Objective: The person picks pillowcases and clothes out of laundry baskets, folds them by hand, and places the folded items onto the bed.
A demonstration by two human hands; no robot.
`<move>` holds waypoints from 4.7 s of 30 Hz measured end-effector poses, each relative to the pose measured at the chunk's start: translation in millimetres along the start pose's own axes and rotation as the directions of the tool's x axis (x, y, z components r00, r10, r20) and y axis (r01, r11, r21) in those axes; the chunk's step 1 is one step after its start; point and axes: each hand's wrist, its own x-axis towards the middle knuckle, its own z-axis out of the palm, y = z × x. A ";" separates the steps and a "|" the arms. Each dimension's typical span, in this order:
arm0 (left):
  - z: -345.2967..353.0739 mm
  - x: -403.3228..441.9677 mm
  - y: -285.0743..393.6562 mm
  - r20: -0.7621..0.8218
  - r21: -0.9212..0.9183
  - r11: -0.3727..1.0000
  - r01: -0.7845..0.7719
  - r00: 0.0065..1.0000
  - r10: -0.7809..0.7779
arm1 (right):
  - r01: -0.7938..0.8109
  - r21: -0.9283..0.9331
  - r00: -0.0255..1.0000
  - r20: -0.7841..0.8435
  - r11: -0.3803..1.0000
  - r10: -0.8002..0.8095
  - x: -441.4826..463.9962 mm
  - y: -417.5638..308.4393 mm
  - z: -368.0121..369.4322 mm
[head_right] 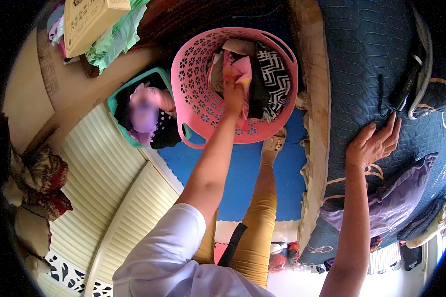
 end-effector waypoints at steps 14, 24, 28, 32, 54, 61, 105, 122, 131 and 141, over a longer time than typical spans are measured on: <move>-16.0 46.3 -75.6 -0.132 0.586 0.789 0.186 0.982 -0.133 | 0.023 0.024 1.000 -0.001 0.999 -0.023 -0.4 5.4 2.9; -18.7 70.8 -124.2 0.057 0.337 0.886 0.319 0.932 -0.358 | 0.060 0.039 0.998 -0.015 0.997 -0.059 0.5 0.7 2.9; -26.9 62.0 -94.3 0.274 0.462 0.854 0.238 0.877 -0.393 | 0.073 0.048 0.997 -0.022 0.996 -0.072 0.7 -0.8 3.4; -28.5 43.0 -67.9 0.158 0.350 0.908 0.229 0.941 -0.298 | 0.071 0.043 0.997 -0.013 0.997 -0.070 1.1 -1.7 2.4; -260.3 -132.2 179.2 -0.054 -0.578 0.789 0.210 0.954 -0.294 | -0.031 0.005 0.999 -0.011 1.000 0.031 3.7 -1.4 -15.4; -352.4 -184.3 267.9 0.244 -0.770 0.548 0.326 0.945 -0.219 | 0.079 0.153 0.897 0.421 0.985 -0.137 -47.1 17.2 -35.5; -488.8 -282.8 520.3 0.113 -0.769 0.579 -0.272 0.833 0.542 | -0.237 0.926 0.949 0.155 -0.294 -0.276 -30.1 -186.3 -562.0; -489.5 -276.8 517.1 0.274 -0.957 0.215 0.194 0.850 0.450 | -0.110 0.988 0.941 0.069 -0.106 -0.331 -30.3 -178.7 -535.0; -487.3 -267.3 528.5 0.221 -0.948 0.305 0.084 0.866 0.449 | -0.167 0.985 0.775 0.151 0.032 -0.613 -27.1 -199.3 -530.1; -491.8 -238.9 566.5 -0.014 -0.945 0.310 -0.100 0.963 0.269 | -0.345 0.938 0.662 0.261 0.024 -0.703 -32.7 -208.1 -509.7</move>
